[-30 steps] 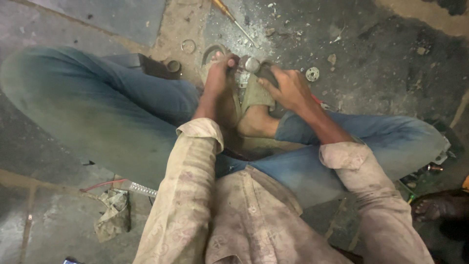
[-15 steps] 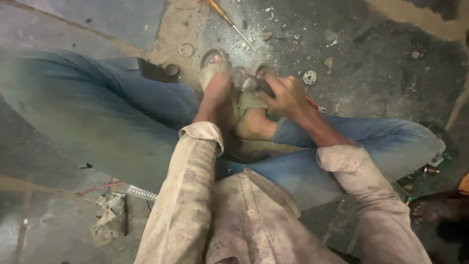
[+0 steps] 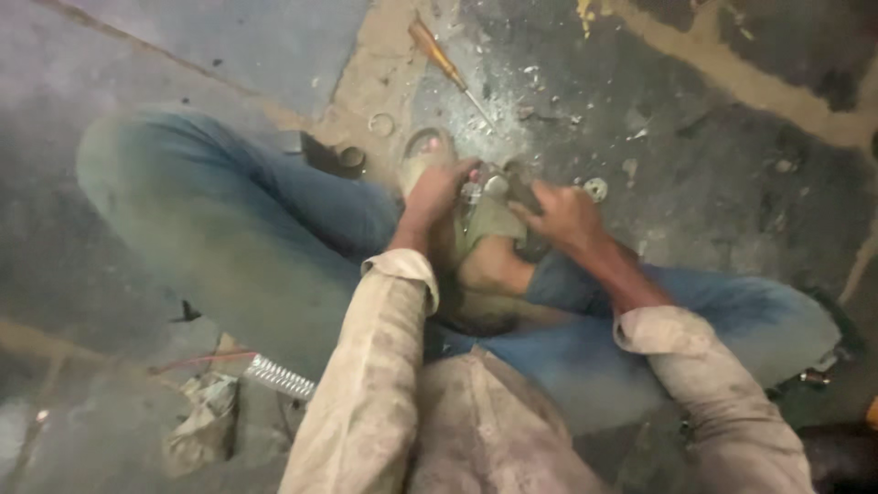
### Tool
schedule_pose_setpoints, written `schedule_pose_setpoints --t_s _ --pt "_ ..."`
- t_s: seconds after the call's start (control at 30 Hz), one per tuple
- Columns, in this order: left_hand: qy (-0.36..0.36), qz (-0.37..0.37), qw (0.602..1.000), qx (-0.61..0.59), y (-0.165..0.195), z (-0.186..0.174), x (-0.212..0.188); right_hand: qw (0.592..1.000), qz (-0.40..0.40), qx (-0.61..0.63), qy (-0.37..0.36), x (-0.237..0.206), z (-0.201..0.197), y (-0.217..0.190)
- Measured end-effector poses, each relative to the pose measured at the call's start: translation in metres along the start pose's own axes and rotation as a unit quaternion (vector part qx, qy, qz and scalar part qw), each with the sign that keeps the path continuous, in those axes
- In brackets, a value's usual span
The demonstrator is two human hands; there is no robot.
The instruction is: The person sits on the floor and uses a hammer and screwdriver to break apart and disassemble small electrical components. They repeatedly strike the components to separate parts and use the screwdriver to pry or adjust internal pieces.
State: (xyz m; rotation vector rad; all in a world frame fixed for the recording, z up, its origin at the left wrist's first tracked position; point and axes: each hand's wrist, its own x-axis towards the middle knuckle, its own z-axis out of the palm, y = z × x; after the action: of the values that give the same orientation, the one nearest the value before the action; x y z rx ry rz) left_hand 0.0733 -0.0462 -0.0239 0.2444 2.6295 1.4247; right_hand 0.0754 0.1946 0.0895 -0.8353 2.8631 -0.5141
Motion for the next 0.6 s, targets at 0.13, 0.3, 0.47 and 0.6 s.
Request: schedule_pose_setpoints --t_s 0.13,0.3,0.47,0.6 --pt "-0.047 -0.099 0.993 -0.043 -0.013 0.006 0.001 0.972 -0.113 0.158 0.134 -0.011 -0.014 -0.002" --pt "0.013 -0.306 0.812 -0.498 0.001 0.005 -0.008 0.990 -0.083 0.112 0.020 -0.006 -0.007 -0.007" --pt "0.034 -0.140 0.970 -0.198 -0.003 0.000 0.008 0.996 0.065 0.050 0.019 0.010 -0.004 -0.006" --pt "-0.025 -0.036 0.999 -0.020 -0.011 0.002 0.010 0.992 0.113 0.047 -0.033 0.011 -0.014 -0.001"
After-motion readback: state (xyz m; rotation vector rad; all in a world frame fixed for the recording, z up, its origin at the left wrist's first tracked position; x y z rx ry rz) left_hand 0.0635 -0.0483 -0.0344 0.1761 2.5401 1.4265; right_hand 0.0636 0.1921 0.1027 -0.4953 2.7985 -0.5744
